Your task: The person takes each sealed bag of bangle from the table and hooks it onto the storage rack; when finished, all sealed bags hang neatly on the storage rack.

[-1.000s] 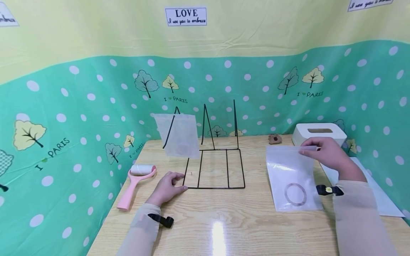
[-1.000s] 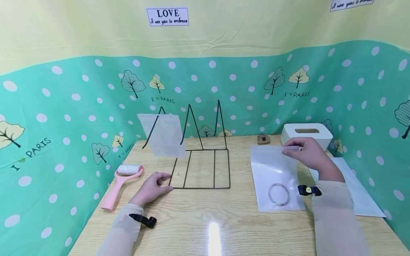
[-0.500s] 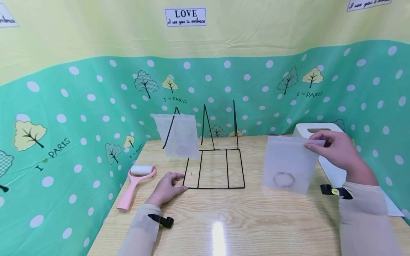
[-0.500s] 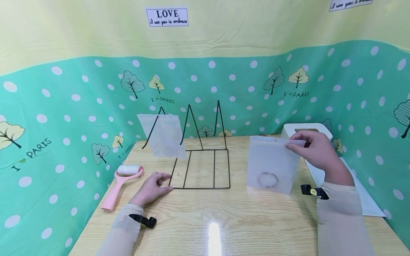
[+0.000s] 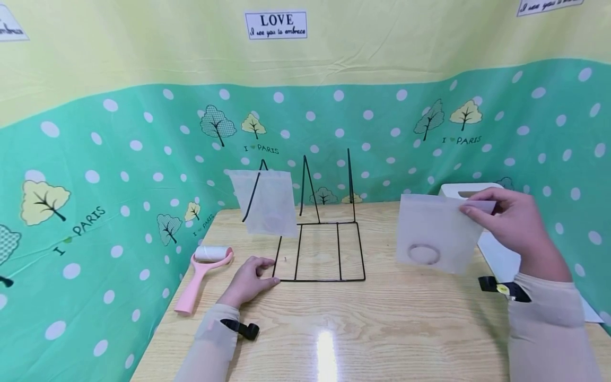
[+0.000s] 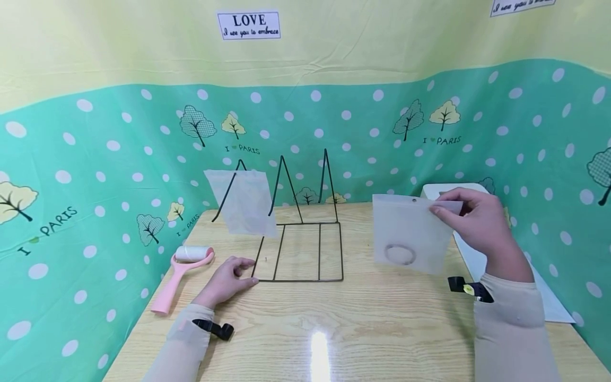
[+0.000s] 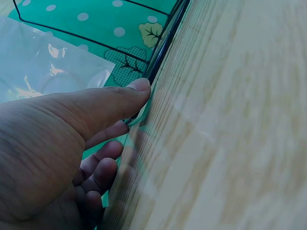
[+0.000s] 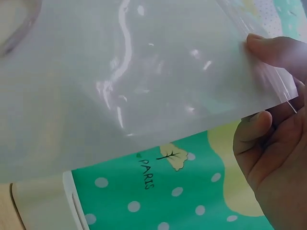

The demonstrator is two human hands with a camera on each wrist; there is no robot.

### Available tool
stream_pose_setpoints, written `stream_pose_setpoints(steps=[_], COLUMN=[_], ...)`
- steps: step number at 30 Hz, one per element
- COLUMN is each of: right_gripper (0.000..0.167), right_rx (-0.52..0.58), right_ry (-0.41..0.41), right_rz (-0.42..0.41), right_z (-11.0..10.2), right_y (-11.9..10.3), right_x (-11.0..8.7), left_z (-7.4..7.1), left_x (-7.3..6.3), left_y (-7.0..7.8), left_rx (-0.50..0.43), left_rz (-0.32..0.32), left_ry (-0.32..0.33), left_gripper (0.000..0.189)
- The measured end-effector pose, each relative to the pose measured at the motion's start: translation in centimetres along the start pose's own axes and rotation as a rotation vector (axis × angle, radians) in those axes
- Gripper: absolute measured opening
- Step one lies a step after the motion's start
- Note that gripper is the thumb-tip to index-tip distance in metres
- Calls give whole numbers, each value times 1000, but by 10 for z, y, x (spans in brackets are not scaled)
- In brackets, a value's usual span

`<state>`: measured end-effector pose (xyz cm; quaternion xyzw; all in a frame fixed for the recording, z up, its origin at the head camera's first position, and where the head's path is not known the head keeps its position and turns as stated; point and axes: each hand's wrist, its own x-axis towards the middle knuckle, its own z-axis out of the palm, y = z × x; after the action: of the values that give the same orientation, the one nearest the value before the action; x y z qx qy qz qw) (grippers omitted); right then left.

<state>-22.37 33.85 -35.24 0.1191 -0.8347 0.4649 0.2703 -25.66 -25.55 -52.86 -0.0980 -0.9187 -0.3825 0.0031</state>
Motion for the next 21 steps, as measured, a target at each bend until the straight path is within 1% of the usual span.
stream_pose_setpoints(steps=[7,15,19,21], right_gripper=[12,14,15,15], right_rx=[74,99,159,209], right_ry=[28,46,68,76], right_rz=[-45,-81,-100,-115], right_z=[-3,-1,2,4], right_y=[-18,-37,-45,-47], right_x=[-5,-10,-11,-11], left_z=[1,-1,-1,-1], left_x=[0,0,-1,-1], left_y=[0,2,3,4], left_rx=[-2,1,0,0], left_rz=[11,10,9,8], left_ry=[2,-3,-4,-4], left_gripper=[53,53,53,53])
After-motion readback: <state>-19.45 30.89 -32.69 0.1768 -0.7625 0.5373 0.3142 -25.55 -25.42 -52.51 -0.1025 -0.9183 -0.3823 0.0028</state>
